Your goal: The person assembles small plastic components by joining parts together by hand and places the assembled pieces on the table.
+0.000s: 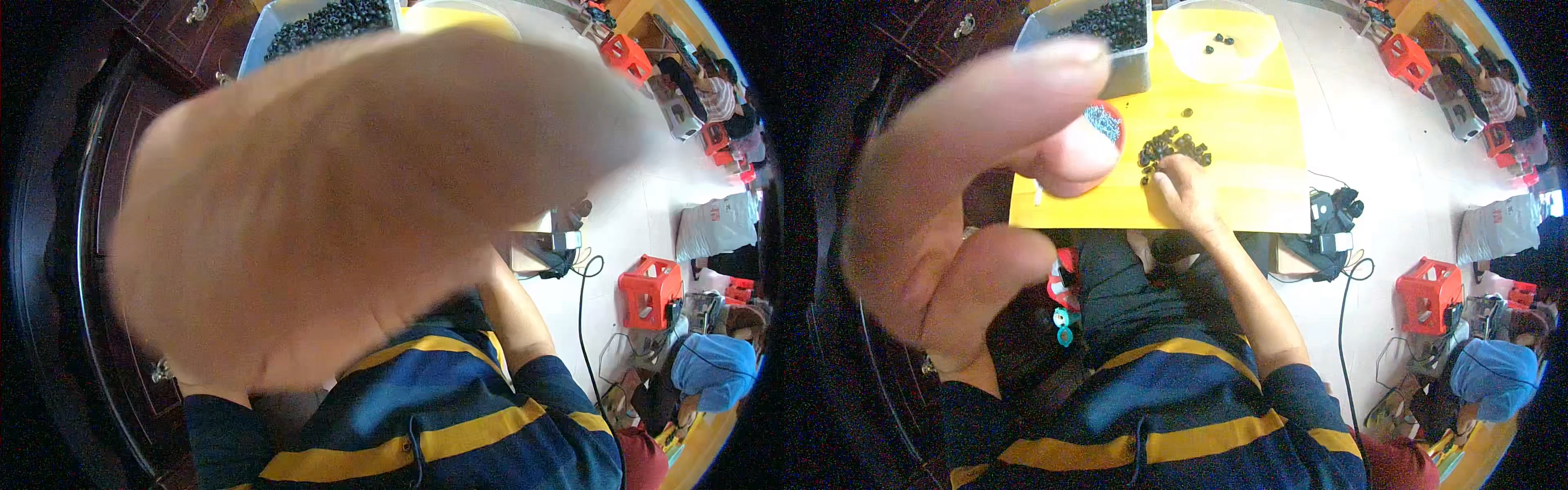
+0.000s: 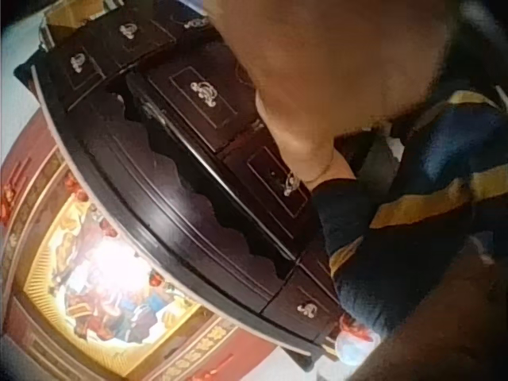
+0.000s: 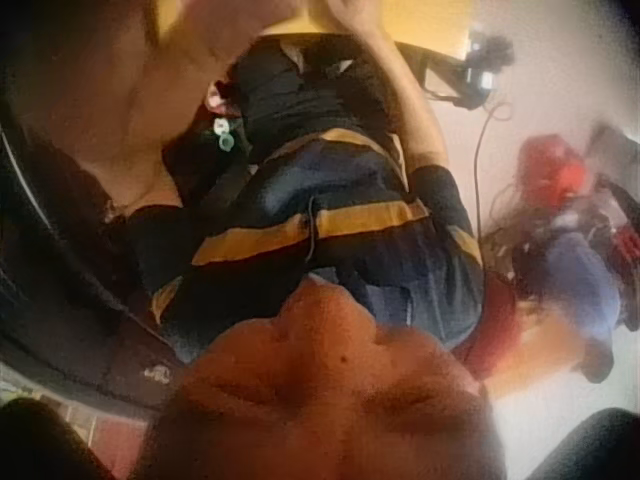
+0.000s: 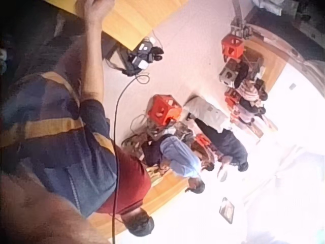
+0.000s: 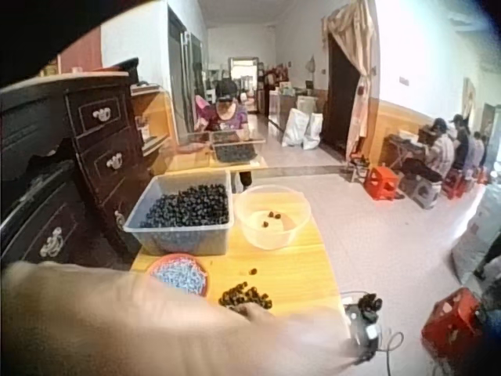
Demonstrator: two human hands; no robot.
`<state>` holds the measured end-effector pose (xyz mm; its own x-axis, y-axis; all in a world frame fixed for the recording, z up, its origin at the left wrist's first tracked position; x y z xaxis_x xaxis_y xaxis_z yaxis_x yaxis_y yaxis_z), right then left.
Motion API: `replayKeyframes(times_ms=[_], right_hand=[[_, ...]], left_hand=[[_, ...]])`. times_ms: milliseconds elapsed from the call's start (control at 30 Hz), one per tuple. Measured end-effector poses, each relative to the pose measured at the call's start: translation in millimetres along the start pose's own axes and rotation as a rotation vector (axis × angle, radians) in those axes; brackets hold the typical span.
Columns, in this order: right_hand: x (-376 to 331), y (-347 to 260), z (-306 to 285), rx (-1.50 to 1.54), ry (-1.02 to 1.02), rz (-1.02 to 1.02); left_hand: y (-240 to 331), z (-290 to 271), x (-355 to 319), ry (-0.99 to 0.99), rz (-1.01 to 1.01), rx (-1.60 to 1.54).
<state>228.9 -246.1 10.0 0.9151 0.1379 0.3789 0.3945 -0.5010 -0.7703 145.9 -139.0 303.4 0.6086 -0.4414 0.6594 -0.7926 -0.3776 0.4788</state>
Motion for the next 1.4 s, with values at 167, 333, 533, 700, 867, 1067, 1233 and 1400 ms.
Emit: replayKeyframes(times_ms=[167,333,533,700,867,1067,1233,1400], right_hand=[[6.2,7.8,-6.1,-0.023,0.045,-0.022],[5.7,5.2,-1.5,0.042,0.018,0.038],[4.5,13.6,-1.0,0.077,0.037,0.095],[4.8,13.5,-0.8,0.050,0.016,0.092],[5.5,11.5,-1.8,0.041,0.004,0.081],[6.8,15.4,-0.7,0.085,-0.001,0.116],[5.9,12.0,-2.3,0.090,0.017,0.097],[5.6,11.8,-3.6,0.084,0.019,0.076]], left_hand=[[-59.1,10.0,-11.8,-0.268,-0.082,0.026],[-193.4,19.5,-98.5,-0.340,-0.447,0.425],[-258.4,57.8,-153.2,-0.372,-0.527,0.423],[-267.3,79.6,-152.1,-0.417,-0.491,0.499],[-270.3,88.2,-145.6,-0.466,-0.503,0.562],[-268.3,84.4,-140.0,-0.439,-0.450,0.582],[-261.1,82.4,-142.9,-0.406,-0.446,0.464],[-268.6,90.4,-141.2,-0.466,-0.473,0.516]])
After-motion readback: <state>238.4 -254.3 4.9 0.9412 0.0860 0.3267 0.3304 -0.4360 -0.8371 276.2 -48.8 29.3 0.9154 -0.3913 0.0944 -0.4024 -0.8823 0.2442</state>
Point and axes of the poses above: each hand's wrist, its own x-axis towards the middle knuckle, its own z-axis out of the palm, y = z × x, the point moved 10 cm from there along x, towards the middle knuckle, and after that the axes turned 4 degrees about -x, right-handed, at the moved point
